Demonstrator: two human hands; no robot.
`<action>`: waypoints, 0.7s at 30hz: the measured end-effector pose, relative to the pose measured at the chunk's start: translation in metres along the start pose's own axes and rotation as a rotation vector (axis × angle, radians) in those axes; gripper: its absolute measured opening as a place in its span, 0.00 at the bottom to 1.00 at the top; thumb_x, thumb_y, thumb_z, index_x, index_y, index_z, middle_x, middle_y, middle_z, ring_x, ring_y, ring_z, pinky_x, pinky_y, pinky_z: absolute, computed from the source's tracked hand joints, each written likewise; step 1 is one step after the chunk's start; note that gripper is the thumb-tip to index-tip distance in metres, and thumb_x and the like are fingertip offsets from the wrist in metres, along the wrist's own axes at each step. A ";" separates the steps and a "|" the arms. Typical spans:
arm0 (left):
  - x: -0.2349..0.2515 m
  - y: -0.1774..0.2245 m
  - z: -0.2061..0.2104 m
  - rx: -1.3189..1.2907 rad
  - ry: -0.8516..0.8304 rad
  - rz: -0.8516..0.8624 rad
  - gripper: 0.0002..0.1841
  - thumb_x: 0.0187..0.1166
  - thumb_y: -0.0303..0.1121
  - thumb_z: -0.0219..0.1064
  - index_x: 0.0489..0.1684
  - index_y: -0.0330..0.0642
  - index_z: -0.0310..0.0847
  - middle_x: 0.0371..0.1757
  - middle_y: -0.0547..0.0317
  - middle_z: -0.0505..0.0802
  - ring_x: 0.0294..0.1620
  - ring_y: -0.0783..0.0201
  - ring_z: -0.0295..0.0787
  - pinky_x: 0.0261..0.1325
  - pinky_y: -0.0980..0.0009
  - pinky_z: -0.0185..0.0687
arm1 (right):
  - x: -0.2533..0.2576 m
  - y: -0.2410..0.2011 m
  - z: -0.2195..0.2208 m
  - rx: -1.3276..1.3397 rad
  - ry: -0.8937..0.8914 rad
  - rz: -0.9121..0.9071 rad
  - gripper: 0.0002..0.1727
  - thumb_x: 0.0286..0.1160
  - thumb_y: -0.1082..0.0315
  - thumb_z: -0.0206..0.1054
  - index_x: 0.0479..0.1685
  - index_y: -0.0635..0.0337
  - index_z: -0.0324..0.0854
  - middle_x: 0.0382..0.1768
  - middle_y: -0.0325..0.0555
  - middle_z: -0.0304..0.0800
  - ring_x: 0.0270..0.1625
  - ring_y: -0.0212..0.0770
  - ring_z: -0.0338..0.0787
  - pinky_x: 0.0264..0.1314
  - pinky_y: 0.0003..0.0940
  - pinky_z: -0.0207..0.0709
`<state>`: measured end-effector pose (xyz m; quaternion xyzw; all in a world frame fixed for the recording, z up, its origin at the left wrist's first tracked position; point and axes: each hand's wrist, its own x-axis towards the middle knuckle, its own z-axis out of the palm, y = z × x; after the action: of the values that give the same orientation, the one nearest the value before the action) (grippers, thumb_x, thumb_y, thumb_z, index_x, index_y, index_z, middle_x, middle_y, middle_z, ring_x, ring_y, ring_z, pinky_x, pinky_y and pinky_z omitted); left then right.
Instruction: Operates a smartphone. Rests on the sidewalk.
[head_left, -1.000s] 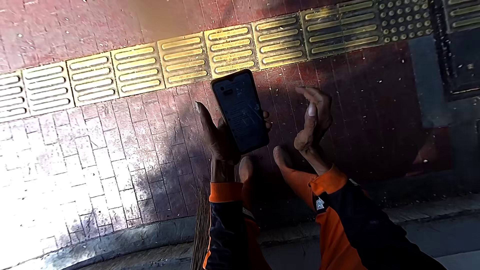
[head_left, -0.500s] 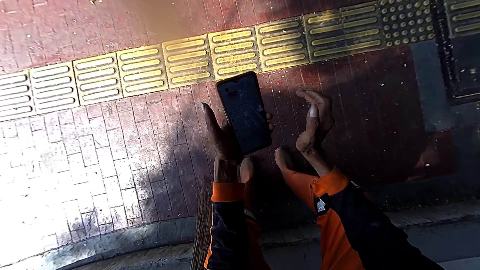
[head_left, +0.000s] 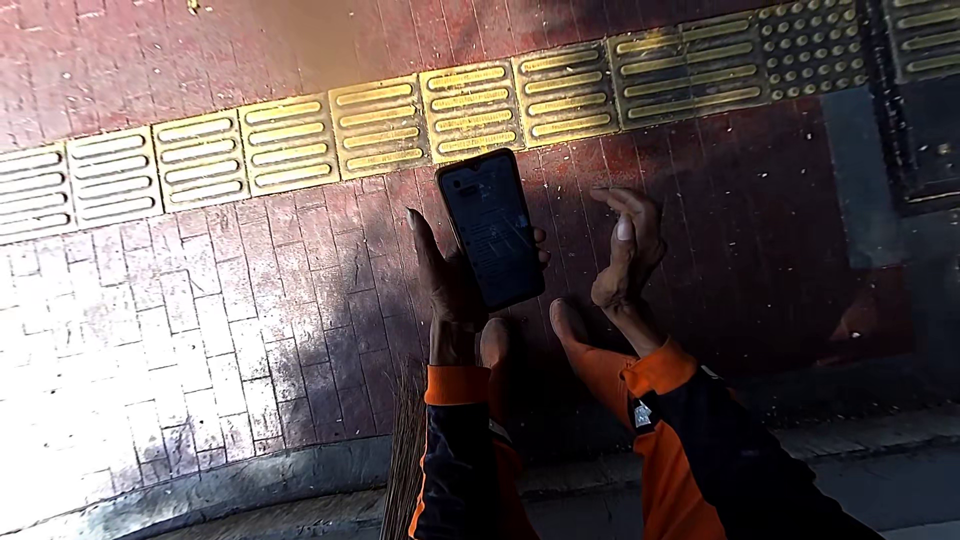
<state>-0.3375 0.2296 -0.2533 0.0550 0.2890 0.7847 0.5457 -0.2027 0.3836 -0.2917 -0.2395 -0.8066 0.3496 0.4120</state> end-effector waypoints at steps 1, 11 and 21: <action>0.000 0.000 0.000 -0.005 0.002 -0.002 0.61 0.52 0.94 0.31 0.72 0.56 0.78 0.57 0.42 0.92 0.50 0.47 0.93 0.50 0.49 0.90 | 0.000 0.000 0.000 0.002 0.000 0.002 0.42 0.91 0.39 0.34 0.67 0.68 0.80 0.65 0.56 0.86 0.69 0.43 0.83 0.72 0.38 0.76; 0.001 0.000 0.002 -0.007 0.012 0.010 0.61 0.52 0.93 0.30 0.73 0.56 0.77 0.57 0.42 0.92 0.51 0.46 0.93 0.50 0.49 0.91 | 0.002 -0.001 0.000 -0.043 0.002 -0.012 0.43 0.91 0.39 0.31 0.65 0.69 0.81 0.64 0.57 0.86 0.68 0.45 0.83 0.72 0.39 0.76; 0.001 0.000 0.002 -0.008 0.017 0.022 0.61 0.54 0.93 0.28 0.73 0.55 0.77 0.57 0.41 0.92 0.51 0.45 0.94 0.51 0.48 0.91 | 0.003 0.000 0.002 -0.020 0.019 -0.023 0.43 0.91 0.38 0.32 0.63 0.69 0.81 0.62 0.57 0.86 0.66 0.43 0.85 0.71 0.37 0.78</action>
<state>-0.3368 0.2317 -0.2517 0.0491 0.2899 0.7924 0.5345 -0.2059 0.3846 -0.2917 -0.2377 -0.8087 0.3347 0.4213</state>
